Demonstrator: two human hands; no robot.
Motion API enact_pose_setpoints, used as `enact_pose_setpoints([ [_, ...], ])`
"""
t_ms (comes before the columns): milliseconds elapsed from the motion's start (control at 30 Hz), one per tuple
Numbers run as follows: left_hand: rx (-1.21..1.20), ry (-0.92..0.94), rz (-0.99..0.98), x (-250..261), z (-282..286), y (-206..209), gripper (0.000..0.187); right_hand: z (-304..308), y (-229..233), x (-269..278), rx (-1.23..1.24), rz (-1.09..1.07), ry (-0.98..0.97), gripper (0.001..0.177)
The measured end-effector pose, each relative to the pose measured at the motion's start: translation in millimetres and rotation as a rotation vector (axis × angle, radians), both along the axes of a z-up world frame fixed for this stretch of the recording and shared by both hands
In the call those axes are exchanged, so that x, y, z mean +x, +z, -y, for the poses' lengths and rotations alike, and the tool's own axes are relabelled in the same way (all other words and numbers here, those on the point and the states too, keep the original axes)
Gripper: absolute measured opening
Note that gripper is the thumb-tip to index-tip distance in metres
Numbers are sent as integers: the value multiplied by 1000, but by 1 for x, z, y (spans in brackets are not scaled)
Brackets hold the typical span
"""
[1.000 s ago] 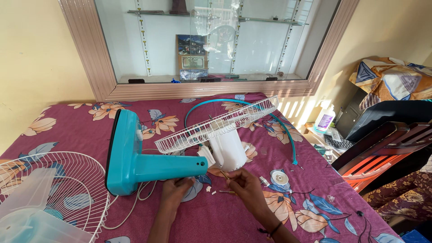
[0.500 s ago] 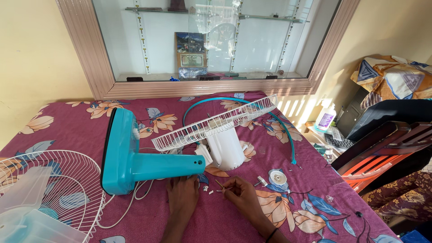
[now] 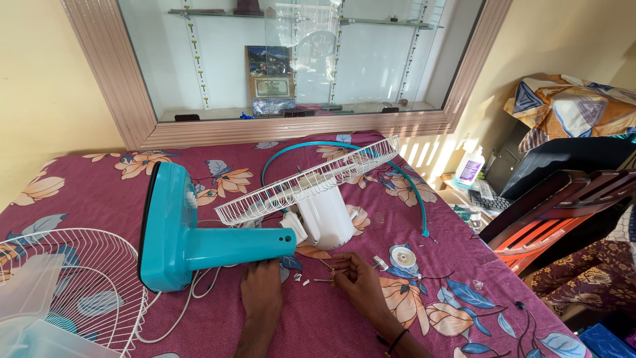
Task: The person uses a screwdriver to remove screws from the neck and base of a teal and white table fan, then detaches the fan head from the stand. The removed screws and parts are placed on the bed surface.
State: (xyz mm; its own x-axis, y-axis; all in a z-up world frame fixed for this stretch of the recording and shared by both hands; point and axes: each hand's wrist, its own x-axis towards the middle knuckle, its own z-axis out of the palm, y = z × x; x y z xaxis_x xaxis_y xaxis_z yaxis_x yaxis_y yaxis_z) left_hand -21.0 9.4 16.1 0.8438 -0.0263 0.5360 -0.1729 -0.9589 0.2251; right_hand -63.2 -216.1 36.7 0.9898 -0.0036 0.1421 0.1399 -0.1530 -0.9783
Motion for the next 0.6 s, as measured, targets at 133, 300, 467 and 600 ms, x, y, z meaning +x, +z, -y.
enact_pose_setpoints([
  [133,-11,-30,-156,-11,-2,7,18,4,-2,1,12,36,3,30],
  [300,-250,-93,-187,-31,-5,27,13,13,-2,-5,-18,46,-44,18],
  [467,-642,-321,-128,-33,10,35,16,36,0,-21,-47,-7,-148,18],
  [600,-685,-383,-9,-34,23,28,13,66,-2,-36,-178,101,-204,17],
])
